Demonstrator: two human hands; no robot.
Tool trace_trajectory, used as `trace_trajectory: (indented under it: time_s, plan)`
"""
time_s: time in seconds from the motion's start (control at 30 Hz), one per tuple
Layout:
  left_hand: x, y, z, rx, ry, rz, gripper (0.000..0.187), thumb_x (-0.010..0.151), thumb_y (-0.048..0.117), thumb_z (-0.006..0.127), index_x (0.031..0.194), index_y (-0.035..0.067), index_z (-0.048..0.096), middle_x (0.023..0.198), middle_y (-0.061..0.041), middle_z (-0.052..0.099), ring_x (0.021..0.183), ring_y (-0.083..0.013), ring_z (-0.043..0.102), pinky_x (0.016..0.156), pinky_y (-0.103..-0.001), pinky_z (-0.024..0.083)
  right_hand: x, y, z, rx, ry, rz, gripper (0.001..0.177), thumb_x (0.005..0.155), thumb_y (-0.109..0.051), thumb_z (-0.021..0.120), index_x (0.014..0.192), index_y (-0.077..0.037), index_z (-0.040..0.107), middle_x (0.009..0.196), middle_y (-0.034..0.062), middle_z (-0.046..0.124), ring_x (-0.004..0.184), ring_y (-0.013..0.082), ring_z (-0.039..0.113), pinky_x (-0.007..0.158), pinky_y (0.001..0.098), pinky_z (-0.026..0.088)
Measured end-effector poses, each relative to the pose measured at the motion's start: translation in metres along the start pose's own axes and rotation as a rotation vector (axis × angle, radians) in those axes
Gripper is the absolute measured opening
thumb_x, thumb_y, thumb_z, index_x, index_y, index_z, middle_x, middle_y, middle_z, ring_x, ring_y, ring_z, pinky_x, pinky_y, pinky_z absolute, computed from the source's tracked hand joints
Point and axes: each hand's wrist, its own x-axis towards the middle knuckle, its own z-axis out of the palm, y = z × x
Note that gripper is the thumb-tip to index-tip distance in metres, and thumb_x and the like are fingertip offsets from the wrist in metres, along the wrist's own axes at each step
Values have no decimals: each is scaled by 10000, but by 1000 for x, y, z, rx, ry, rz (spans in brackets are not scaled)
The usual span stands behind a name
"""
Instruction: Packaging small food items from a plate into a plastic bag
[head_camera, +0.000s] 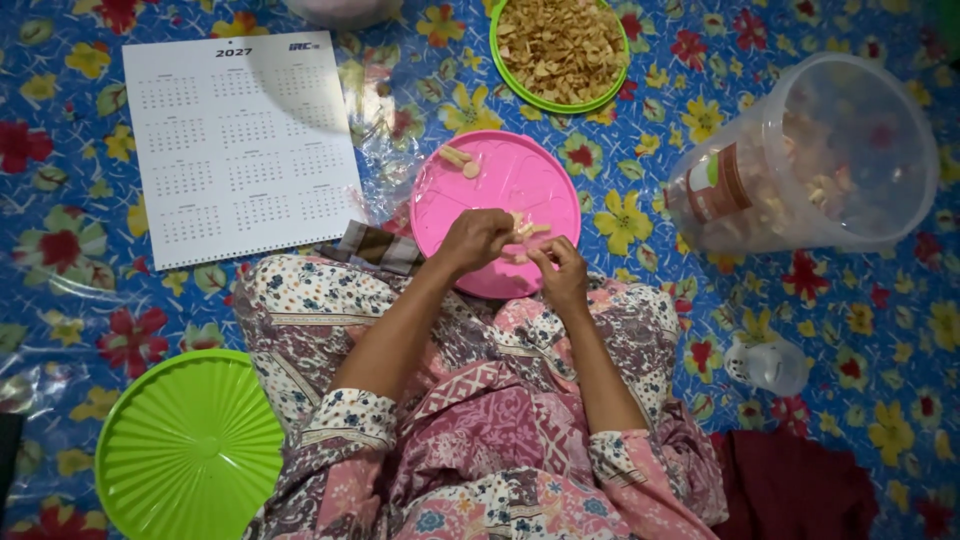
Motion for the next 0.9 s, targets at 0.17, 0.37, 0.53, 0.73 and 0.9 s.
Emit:
trace_trajectory:
  time_s: [0.17, 0.37, 0.53, 0.73, 0.9]
  plan:
    - [1, -1, -2, 2, 9, 17, 74, 792, 181, 641, 749, 133, 604, 681, -104, 622, 737, -329, 639, 679, -432, 498, -1, 16, 0, -25, 4, -4, 172, 828, -189, 722, 774, -65, 615, 700, 50, 498, 700, 178, 566, 673, 295, 507]
    - [1, 23, -17, 13, 10, -43, 161, 813, 232, 634, 708, 125, 577, 643, -114, 590, 689, -328, 626, 635, -400, 484, -1, 6, 2, 12, 33, 74, 172, 831, -189, 722, 790, -60, 616, 737, 57, 522, 761, 183, 583, 730, 301, 509]
    - [7, 28, -22, -70, 32, -134, 169, 841, 238, 609, 738, 107, 582, 658, -149, 586, 701, -368, 614, 632, -430, 468, 3, -26, -1, 56, 53, 158, 136, 896, -160, 632, 854, -31, 623, 795, 101, 546, 823, 211, 586, 743, 339, 511]
    - [12, 25, -23, -59, 86, -100, 218, 849, 269, 614, 707, 110, 565, 615, -143, 563, 645, -365, 602, 595, -417, 464, 9, -17, 1, 50, 115, 179, 160, 860, -172, 689, 808, -45, 607, 793, 76, 542, 826, 192, 583, 740, 314, 515]
    - [15, 21, -21, -72, 132, -110, 212, 850, 262, 621, 700, 123, 564, 611, -127, 546, 630, -340, 594, 587, -391, 462, 14, -9, 2, 96, 156, 211, 154, 851, -171, 702, 793, -53, 622, 779, 61, 552, 802, 158, 579, 731, 296, 514]
